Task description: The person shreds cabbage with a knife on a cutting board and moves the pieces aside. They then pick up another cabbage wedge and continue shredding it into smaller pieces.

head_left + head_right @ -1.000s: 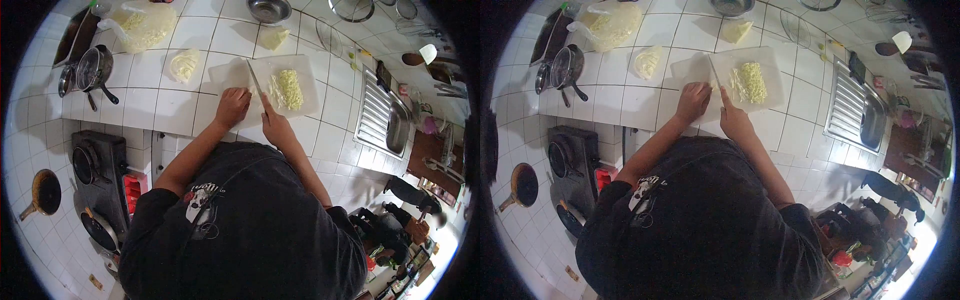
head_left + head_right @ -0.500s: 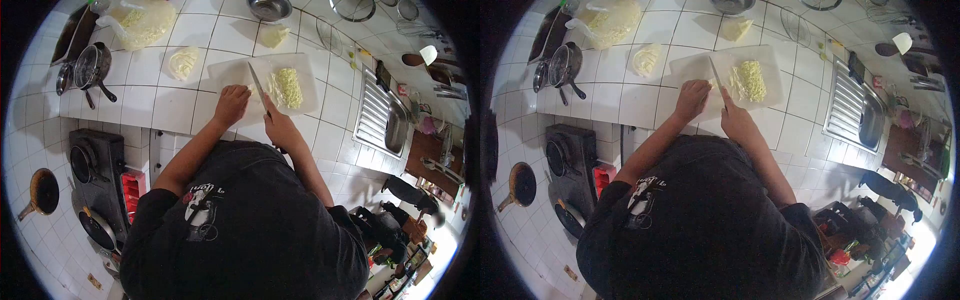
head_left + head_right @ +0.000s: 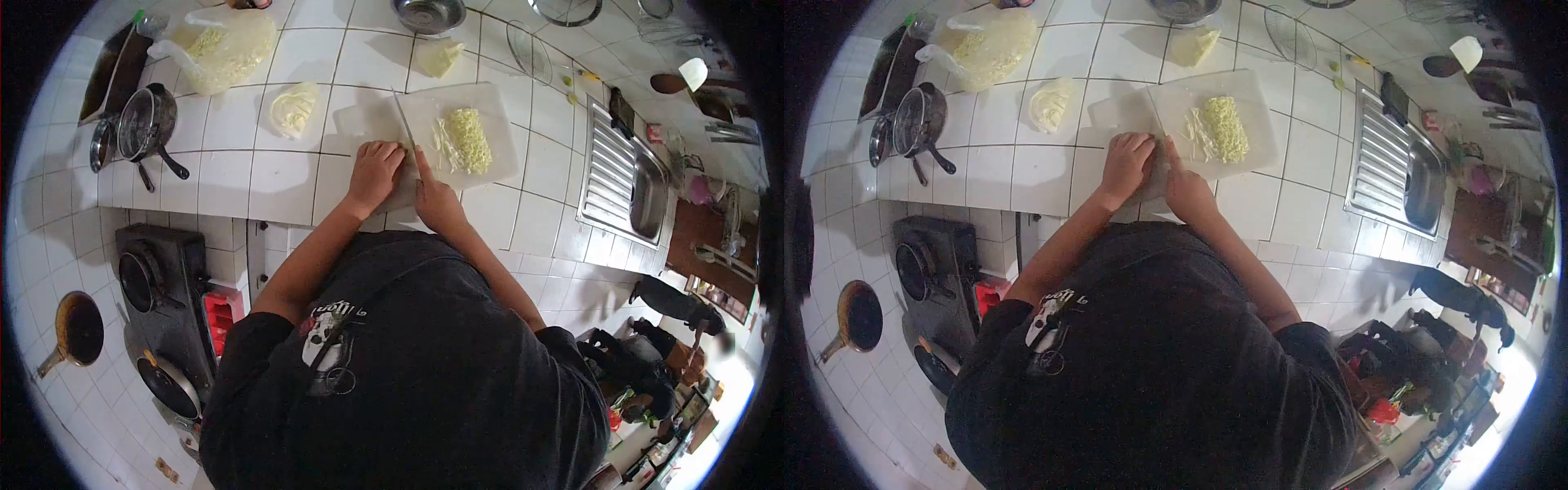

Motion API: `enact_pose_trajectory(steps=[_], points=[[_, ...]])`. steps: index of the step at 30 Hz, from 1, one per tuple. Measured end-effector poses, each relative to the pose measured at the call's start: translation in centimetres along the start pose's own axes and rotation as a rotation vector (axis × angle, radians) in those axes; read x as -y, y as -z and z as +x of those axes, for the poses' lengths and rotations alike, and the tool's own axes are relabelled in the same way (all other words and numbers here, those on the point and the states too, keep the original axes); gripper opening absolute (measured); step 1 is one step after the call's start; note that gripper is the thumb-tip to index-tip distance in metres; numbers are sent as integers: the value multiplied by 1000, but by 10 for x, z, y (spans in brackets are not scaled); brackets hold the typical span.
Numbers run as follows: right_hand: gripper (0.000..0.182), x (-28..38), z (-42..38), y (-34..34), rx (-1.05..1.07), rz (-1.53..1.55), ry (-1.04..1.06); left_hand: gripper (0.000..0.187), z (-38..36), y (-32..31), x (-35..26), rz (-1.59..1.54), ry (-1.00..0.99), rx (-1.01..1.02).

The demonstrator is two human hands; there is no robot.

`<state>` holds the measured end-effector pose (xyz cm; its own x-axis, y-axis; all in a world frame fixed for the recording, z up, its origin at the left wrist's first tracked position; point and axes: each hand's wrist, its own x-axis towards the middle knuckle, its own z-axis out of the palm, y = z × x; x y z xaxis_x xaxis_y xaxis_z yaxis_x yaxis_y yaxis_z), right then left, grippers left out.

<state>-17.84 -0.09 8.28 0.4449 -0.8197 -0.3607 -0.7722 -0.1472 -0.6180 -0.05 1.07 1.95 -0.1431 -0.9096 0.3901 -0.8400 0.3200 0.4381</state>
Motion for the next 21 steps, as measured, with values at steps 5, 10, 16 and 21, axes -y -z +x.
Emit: enact_pose_trajectory(steps=[5, 10, 16, 21], points=[[72, 17, -10, 33, 59, 12, -18, 26, 0, -1, -2, -42, 43, -55], [72, 4, 3, -2, -43, 67, -4, 21, -1, -4, 5, 49, -19, -51], [72, 24, -9, 37, 88, 48, -8, 22, -3, -1, 0, -10, 31, -16], [73, 6, 0, 3, -15, -1, 32, 26, -1, -4, 6, 17, 2, 0]])
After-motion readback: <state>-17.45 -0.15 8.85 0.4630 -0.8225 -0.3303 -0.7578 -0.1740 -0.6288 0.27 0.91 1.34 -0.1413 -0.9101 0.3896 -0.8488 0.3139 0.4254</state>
